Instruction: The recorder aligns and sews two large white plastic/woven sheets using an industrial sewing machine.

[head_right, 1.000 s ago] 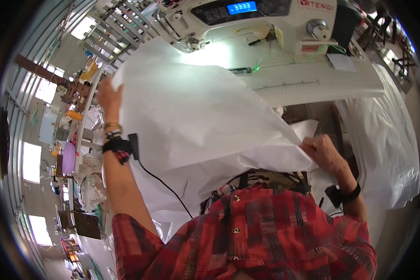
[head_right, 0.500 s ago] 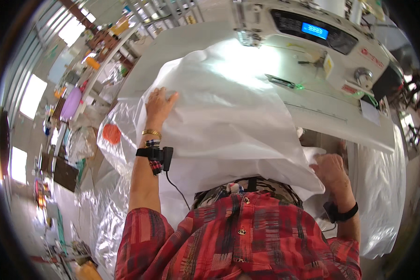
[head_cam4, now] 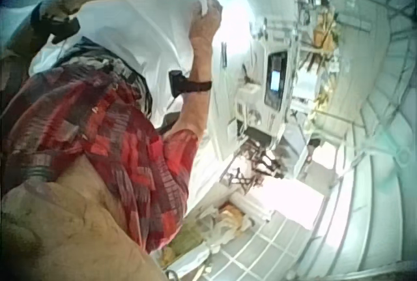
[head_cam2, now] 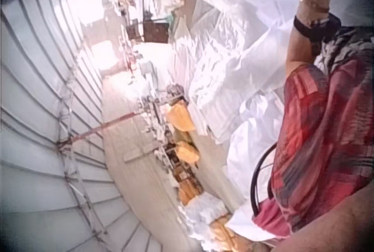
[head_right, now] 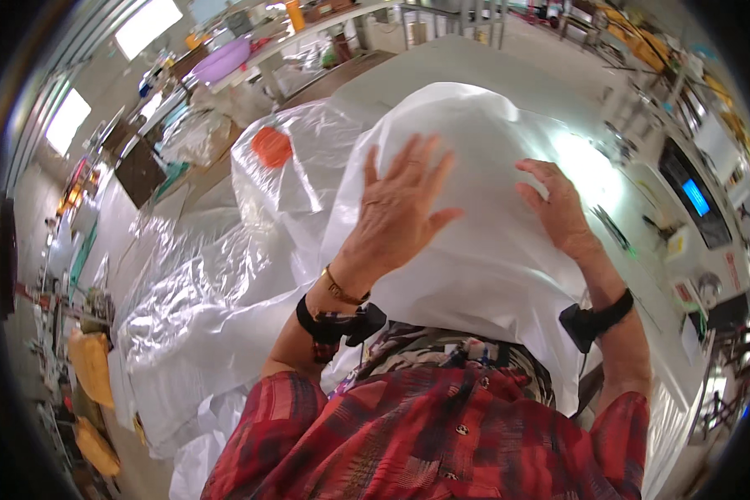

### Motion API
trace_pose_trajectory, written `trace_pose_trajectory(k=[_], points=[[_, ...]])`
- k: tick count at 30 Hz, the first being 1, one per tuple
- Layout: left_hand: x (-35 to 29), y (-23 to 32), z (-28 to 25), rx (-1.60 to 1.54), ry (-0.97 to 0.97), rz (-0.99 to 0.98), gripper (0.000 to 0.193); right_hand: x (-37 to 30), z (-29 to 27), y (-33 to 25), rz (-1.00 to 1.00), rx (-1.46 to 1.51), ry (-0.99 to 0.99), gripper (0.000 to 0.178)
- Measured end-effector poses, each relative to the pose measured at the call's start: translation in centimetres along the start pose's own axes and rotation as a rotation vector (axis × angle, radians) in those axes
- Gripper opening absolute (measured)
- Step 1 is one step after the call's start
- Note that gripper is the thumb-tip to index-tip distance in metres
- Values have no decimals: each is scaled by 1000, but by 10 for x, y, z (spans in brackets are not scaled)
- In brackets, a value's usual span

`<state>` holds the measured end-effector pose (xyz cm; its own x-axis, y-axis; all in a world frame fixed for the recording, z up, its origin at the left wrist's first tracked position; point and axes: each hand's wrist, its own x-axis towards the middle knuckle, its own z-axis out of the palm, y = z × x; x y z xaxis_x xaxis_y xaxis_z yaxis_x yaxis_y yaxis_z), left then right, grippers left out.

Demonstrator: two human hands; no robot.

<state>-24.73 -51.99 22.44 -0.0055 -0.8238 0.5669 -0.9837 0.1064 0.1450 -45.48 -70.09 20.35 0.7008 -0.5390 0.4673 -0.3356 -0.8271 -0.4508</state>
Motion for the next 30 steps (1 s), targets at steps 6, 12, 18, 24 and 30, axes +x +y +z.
trace_pose_trajectory(k=[6,12,18,24,30], points=[[-97,-113,118,-243,-150,-496,77,93,31,13,142,88,-139,47],[-104,-106,136,-1038,-335,-408,43,122,98,44,15,-116,-103,41],[-133,-218,111,-168,44,-765,38,129,107,55,-82,-259,-100,37],[-152,-313,165,439,-239,-537,62,128,105,47,15,-138,-108,35],[-143,-361,204,325,-381,-660,61,124,107,47,42,-115,-125,35]])
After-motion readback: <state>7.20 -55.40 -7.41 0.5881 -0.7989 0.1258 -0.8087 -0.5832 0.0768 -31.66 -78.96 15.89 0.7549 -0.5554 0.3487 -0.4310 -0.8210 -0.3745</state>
